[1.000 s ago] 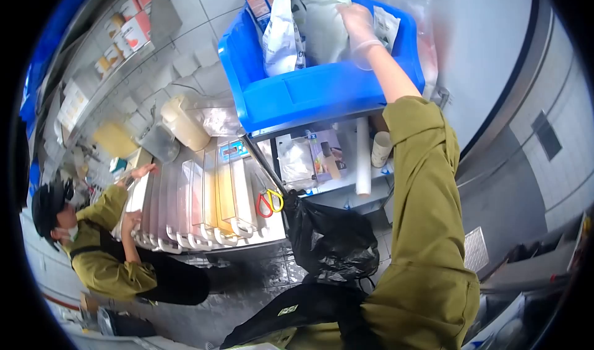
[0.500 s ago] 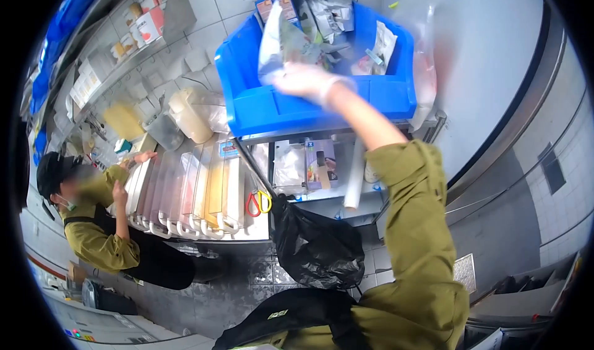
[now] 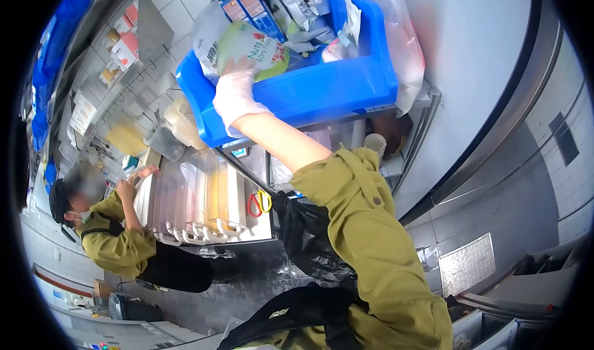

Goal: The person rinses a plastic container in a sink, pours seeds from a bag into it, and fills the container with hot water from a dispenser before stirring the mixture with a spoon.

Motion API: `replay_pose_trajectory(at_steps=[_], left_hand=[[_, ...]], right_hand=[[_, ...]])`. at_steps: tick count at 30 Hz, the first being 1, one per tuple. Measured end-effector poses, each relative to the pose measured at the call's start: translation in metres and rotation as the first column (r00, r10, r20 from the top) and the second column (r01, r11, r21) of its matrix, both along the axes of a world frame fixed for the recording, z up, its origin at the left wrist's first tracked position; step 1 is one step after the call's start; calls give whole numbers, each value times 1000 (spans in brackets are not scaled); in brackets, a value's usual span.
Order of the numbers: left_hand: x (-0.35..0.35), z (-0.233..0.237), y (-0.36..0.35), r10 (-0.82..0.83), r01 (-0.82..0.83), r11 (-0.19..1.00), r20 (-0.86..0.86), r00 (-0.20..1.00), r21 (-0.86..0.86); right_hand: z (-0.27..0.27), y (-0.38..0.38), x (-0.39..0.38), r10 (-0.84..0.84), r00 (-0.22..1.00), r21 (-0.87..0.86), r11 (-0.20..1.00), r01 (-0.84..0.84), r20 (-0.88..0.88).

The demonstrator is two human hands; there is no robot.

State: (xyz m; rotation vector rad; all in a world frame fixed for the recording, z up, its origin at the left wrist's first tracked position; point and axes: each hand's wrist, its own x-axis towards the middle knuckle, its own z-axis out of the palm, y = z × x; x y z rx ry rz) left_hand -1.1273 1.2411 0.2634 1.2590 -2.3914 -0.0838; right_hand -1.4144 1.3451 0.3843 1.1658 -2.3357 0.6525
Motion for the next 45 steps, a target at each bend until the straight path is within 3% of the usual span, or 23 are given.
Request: replay_pose_trajectory(at_steps=[3,6,7,11,14,18,19,21,23,24,27,28,31,33,34,38,39,40,41,42,43,44,45], left_hand=[[-6,-6,10,10,-9,1000,-22,1000,16],[-8,-11,20,19,-17,999,-49,999,28],[-9,-12,23,19,-17,999,-58,998,33],[-9,-23,35,23,-16,998,-107,994,62],[-9,-30,43,32,-20,996,-149,988,82],[-3,-41,54,33,-12,994,-202,979,105],[-1,-44,58,31,-7,994,-218,975,111],[3,-50,64,37,-4,992,-255,966,128],[12,-56,74,42,1,990,-296,954,143],[16,-60,80,47,3,988,-321,946,153],[36,-80,102,75,13,979,-425,902,201],[46,-88,110,93,13,975,-458,884,224],[85,-119,142,206,-18,945,-548,811,328],[119,-147,171,334,-67,901,-585,739,429],[138,-165,187,415,-99,866,-593,690,491],[212,-234,262,735,-221,656,-543,406,722],[231,-250,283,797,-242,592,-514,316,769],[250,-264,305,848,-253,528,-486,214,810],[269,-277,325,884,-266,468,-452,122,843],[295,-292,353,906,-293,415,-420,48,861],[312,-307,383,922,-326,367,-387,4,871],[330,-323,418,929,-427,365,-353,110,828],[345,-337,450,905,-597,417,-249,346,686]], right_hand=[[-2,3,-5,62,998,-48,997,-62,6],[-1,18,-32,346,936,-173,928,-329,72],[8,27,-46,429,881,-148,902,-406,201],[22,50,-91,287,887,-214,952,-220,363],[10,48,-100,355,897,-312,911,-269,263],[6,46,-107,280,920,-229,948,-220,275],[-4,37,-119,341,914,-458,863,-212,219],[-3,35,-136,403,841,-506,842,-185,362],[1,46,-128,620,696,-606,724,-330,362],[-4,39,-119,680,732,-691,544,-476,31],[-6,40,-106,493,860,-391,771,-503,-133],[-3,39,-112,483,876,-294,838,-460,6],[-1,41,-125,259,956,-427,886,-178,138],[2,46,-120,182,964,-610,792,-26,195],[6,46,-123,121,941,-504,862,58,317],[2,24,-112,-3,982,-297,953,60,187],[-8,1,-155,111,981,-235,969,-71,161],[-15,-10,-184,121,979,-269,960,-74,162],[-21,-12,-214,168,982,-261,948,-183,-80],[-2,8,-196,30,999,-306,951,-37,-29],[2,8,-221,52,997,-323,944,-68,-58],[8,18,-236,17,996,-367,929,-49,-88],[24,39,-241,5,960,-166,985,-53,-279]])
